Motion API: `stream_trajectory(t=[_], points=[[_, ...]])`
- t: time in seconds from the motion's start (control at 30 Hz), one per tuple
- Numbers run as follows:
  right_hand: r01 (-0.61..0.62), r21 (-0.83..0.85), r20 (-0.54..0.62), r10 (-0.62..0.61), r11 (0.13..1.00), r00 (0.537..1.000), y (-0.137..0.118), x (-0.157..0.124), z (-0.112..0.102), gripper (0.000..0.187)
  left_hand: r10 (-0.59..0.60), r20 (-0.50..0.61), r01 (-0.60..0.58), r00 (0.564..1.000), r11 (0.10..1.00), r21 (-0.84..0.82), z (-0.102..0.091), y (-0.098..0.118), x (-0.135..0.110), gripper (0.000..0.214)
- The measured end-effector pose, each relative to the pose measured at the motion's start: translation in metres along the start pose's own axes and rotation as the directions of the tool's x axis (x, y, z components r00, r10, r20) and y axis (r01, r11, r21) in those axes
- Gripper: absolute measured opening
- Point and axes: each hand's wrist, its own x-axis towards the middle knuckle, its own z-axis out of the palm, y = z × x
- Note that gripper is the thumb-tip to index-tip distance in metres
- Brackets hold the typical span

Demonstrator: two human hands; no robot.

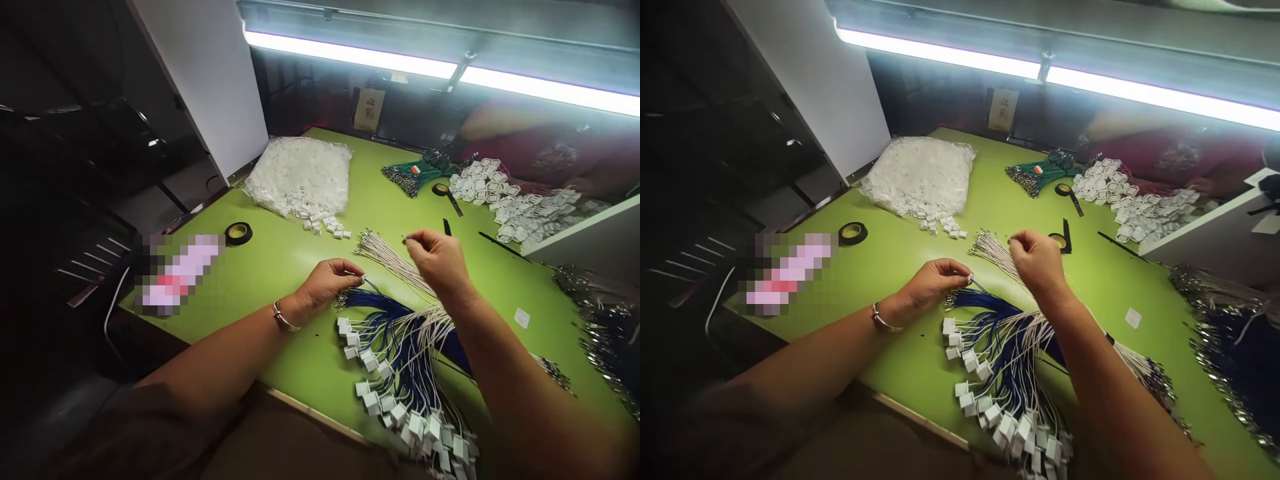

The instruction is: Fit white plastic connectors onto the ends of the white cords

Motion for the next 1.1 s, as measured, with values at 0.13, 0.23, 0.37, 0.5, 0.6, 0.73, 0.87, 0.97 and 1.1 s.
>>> stream_trajectory(t=[0.13,0.23,0.37,0.5,0.6,0.73,0.87,0.97,1.1], points=[[0.153,-0.052,0.09,-0.148,0.987,0.985,-0.015,-0.056,0.012,0.019,-0.011,0.059,0.015,0.998,0.998,-0.062,-0.001,-0.002,0.001,0.024],[0.164,-0.045,0.158,-0.155,0.986,0.975,-0.012,-0.068,0.024,0.021,-0.026,0.093,0.035,0.995,0.995,-0.098,0.001,0.001,0.0,0.025],[0.176,-0.045,0.239,-0.16,0.983,0.958,-0.005,-0.064,0.032,0.022,-0.031,0.111,0.045,0.993,0.991,-0.129,0.004,0.004,-0.002,0.023],[0.175,-0.071,0.312,-0.145,0.982,0.939,-0.002,-0.062,0.033,0.021,-0.029,0.114,0.042,0.993,0.992,-0.12,0.005,0.003,-0.002,0.022],[0.179,-0.074,0.366,-0.14,0.981,0.92,0.0,-0.062,0.032,0.023,0.034,0.127,-0.028,0.991,0.999,-0.046,0.004,0.001,-0.001,0.021],[0.185,-0.03,0.401,-0.158,0.982,0.903,0.001,-0.062,0.033,0.023,0.162,0.141,-0.182,0.977,0.974,0.138,0.006,0.002,-0.002,0.014],[0.161,-0.017,0.386,-0.142,0.987,0.912,0.001,-0.06,0.032,0.023,0.322,0.206,-0.379,0.924,0.845,0.378,0.007,0.009,-0.005,0.005],[0.1,0.092,0.443,-0.131,0.991,0.887,0.002,-0.058,0.03,0.021,0.358,0.32,-0.475,0.877,0.744,0.47,0.005,0.013,-0.006,0.008],[0.078,0.136,0.433,-0.13,0.988,0.892,0.003,-0.059,0.034,0.021,0.276,0.299,-0.388,0.914,0.81,0.44,0.005,0.01,-0.004,0.006]])
